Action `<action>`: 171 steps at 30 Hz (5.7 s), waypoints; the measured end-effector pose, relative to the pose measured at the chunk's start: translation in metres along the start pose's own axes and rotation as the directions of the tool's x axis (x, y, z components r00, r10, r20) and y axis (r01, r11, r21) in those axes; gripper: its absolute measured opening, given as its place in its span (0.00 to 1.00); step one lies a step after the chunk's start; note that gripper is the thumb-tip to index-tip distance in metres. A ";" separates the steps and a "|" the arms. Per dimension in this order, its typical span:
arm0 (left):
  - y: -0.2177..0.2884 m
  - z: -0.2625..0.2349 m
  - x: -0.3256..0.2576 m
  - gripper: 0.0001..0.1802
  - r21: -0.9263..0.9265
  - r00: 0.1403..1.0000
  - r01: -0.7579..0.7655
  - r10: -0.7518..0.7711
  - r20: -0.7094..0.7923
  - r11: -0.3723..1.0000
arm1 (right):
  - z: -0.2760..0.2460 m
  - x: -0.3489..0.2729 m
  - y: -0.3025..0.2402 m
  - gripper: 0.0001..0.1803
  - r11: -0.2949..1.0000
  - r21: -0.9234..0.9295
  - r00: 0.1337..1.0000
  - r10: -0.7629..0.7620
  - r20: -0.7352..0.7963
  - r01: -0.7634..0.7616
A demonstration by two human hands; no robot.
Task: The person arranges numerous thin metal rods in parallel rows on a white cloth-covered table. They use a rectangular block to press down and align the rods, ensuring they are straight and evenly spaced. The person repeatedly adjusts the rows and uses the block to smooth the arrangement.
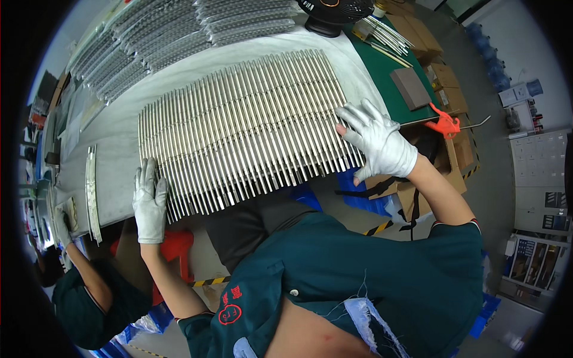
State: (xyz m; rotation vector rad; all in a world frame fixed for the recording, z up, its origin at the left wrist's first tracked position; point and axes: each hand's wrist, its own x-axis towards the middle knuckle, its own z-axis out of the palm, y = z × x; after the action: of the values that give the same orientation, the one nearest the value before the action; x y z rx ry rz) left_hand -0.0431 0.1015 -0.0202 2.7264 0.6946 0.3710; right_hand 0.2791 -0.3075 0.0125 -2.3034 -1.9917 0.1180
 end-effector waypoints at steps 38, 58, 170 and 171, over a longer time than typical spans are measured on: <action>-0.050 0.018 0.051 0.29 0.140 1.000 0.026 -0.024 -0.013 0.990 | -0.014 0.103 0.075 0.43 0.967 -0.191 0.976 -0.190 -0.111 0.167; -0.034 0.012 0.049 0.30 0.113 0.996 0.004 0.006 -0.092 0.994 | 0.011 0.179 -0.005 0.40 0.940 -0.084 0.944 -0.331 0.001 0.329; 0.054 0.008 0.083 0.40 0.211 0.954 -0.257 0.213 0.211 0.943 | 0.008 0.155 -0.094 0.45 0.996 0.085 0.995 0.000 0.100 -0.009; 0.045 0.003 0.081 0.39 0.217 0.959 -0.234 0.189 0.210 0.948 | 0.008 0.159 -0.096 0.45 0.996 0.089 0.994 -0.016 0.106 0.006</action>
State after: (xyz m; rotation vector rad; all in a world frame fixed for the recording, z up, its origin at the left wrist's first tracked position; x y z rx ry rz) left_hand 0.0454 0.1034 0.0064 3.0260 0.4189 0.0769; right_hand 0.2064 -0.1366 0.0168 -2.2761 -2.0037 0.3289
